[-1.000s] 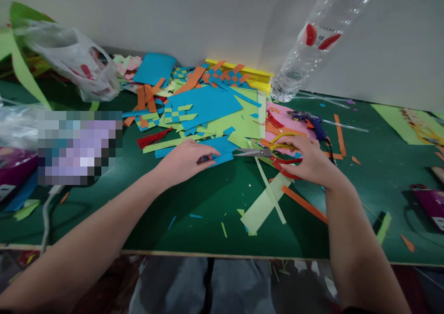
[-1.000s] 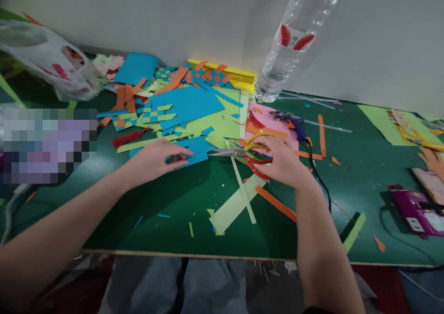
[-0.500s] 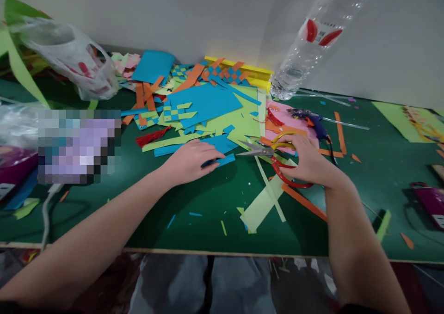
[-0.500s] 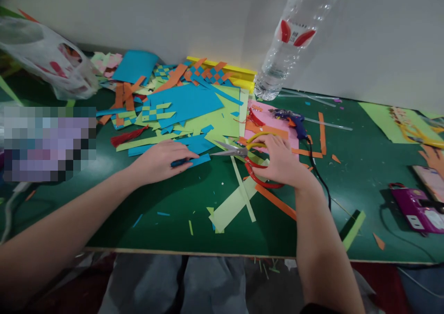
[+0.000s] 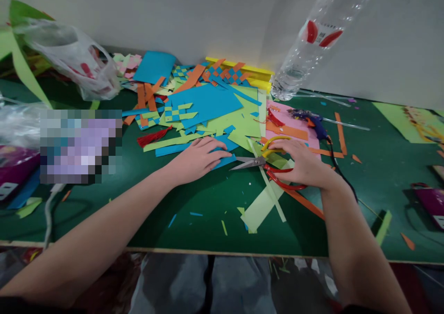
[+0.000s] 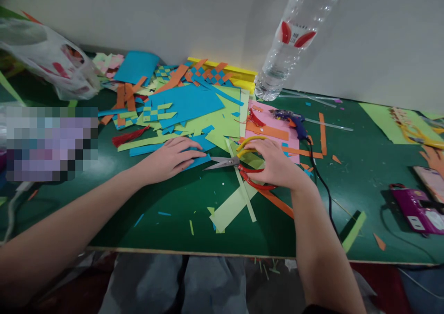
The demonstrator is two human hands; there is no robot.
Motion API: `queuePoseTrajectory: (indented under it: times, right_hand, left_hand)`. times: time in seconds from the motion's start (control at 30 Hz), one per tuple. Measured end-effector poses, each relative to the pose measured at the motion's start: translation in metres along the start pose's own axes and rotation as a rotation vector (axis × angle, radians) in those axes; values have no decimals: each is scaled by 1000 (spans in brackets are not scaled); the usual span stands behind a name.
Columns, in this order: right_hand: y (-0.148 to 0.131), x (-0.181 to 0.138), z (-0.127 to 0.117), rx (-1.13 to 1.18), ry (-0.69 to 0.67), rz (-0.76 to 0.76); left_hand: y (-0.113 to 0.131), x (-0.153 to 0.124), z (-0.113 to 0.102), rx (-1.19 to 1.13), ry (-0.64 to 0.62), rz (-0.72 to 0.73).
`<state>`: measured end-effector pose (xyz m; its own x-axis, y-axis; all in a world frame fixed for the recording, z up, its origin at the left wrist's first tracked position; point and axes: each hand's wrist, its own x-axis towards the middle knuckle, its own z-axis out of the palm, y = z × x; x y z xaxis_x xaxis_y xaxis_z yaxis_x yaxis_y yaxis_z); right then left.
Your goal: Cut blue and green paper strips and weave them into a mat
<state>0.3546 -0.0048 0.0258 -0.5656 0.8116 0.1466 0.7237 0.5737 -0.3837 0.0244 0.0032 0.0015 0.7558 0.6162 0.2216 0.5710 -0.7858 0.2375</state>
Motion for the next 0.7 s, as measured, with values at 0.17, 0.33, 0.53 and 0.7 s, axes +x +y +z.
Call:
queuePoseTrajectory:
  times: [0.17,0.33,0.53,0.7]
  right_hand:
    - [-1,2,1,39,-24,-12]
    - [-1,4,3,52,-11,-28]
    - [5,3,2,47,-36,-30]
    - [4,2,3,24,-29,-18]
  left_hand:
    - [1,0,-1,13,-45,-6]
    - [1,-1,0,94,-89,24]
    - [3,-1,0,144,-76,7]
    - [3,-1,-1,118,-83,-13]
